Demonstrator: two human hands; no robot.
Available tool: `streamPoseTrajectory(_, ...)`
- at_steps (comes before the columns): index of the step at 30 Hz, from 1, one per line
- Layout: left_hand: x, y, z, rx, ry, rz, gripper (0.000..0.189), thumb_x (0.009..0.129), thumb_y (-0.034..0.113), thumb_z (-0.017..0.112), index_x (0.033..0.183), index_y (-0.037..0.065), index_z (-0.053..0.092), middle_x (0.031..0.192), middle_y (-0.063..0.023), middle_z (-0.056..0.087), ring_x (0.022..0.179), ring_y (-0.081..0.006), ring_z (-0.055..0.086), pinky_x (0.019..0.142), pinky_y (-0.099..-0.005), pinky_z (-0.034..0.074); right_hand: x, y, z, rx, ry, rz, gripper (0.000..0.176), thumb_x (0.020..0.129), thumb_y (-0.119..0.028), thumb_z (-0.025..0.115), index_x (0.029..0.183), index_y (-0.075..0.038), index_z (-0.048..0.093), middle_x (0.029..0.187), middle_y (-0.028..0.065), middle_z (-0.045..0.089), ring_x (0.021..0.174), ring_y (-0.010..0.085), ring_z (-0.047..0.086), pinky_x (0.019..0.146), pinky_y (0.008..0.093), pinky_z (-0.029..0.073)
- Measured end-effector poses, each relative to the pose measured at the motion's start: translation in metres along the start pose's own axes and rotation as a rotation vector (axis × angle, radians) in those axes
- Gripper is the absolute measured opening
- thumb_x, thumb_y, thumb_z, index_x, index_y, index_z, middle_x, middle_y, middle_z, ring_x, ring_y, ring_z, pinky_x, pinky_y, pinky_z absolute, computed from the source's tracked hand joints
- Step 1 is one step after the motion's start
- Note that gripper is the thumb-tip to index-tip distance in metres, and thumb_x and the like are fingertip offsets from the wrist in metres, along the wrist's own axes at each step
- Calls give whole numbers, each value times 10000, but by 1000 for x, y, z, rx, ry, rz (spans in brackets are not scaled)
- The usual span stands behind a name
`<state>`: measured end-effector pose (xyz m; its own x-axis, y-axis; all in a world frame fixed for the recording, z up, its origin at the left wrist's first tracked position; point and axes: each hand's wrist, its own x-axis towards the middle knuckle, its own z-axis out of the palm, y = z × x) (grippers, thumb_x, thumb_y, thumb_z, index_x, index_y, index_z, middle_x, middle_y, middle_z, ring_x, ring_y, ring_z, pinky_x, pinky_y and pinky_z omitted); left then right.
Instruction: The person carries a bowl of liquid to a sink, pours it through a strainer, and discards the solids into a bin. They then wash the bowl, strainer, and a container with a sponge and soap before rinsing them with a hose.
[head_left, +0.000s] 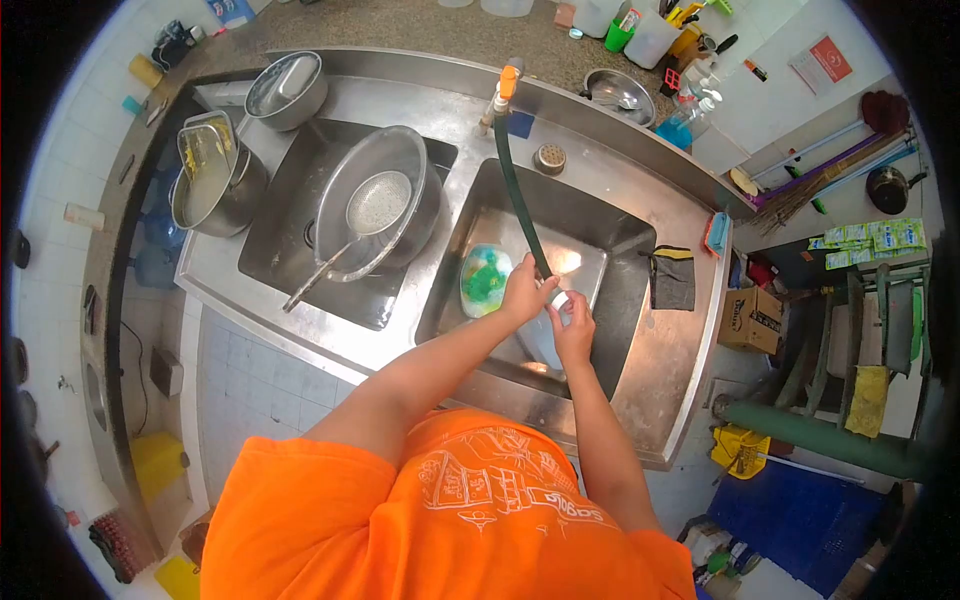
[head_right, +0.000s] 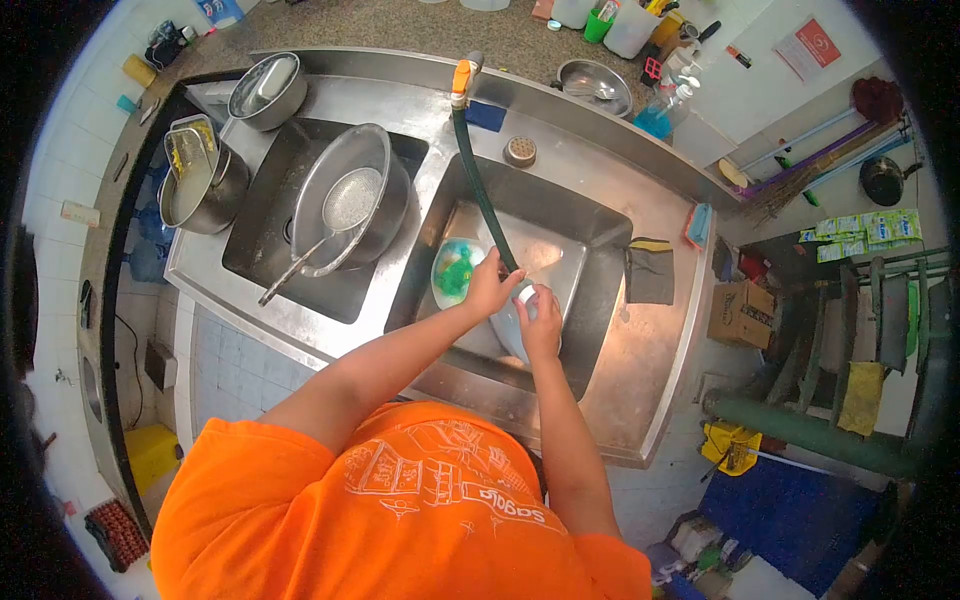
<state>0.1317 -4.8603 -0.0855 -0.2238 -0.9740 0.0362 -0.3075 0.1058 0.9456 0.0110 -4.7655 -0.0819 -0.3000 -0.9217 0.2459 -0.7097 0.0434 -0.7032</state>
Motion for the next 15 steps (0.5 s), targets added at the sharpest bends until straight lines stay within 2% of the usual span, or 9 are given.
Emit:
streamPoseTrajectory(2,-1,2,0,-44,1,7,370,848,178,765,1042,3,504,857,-205,705,805,-355,722,686,-425,554,2,-3,0,-6,53,-53,429,780,-83,824,1133,-41,584,847,98,606,774,242,614,730,370,515)
streamPoseTrajectory(6,-1,4,-1,-65,2,4,375,846,186,767,1039,3,503,853,-207,697,801,-365,713,682,-430,549,1,-1,1,3,57,-46,424,778,-95,826,1122,-38,586,842,99,602,773,243,615,729,372,514)
streamPoseTrajectory(12,-2,6,-1,-14,6,1,375,844,206,771,1016,4,506,848,-203,684,793,-373,698,676,-439,535,0,5,2,-40,112,-145,432,770,-106,823,1145,-43,617,894,104,641,772,242,621,724,365,519)
streamPoseTrajectory(14,-1,5,0,-28,10,-10,372,846,206,770,1012,2,506,849,-201,686,796,-367,702,684,-431,540,-1,5,1,-7,48,-68,422,785,-99,799,1161,-27,622,1106,172,679,871,313,652,784,414,535)
streamPoseTrajectory(15,-1,3,0,-28,10,-9,372,846,206,770,1012,2,506,849,-201,686,796,-367,702,684,-431,540,-1,4,1,-7,49,-68,422,785,-99,799,1161,-27,622,1106,172,679,871,313,652,784,414,535)
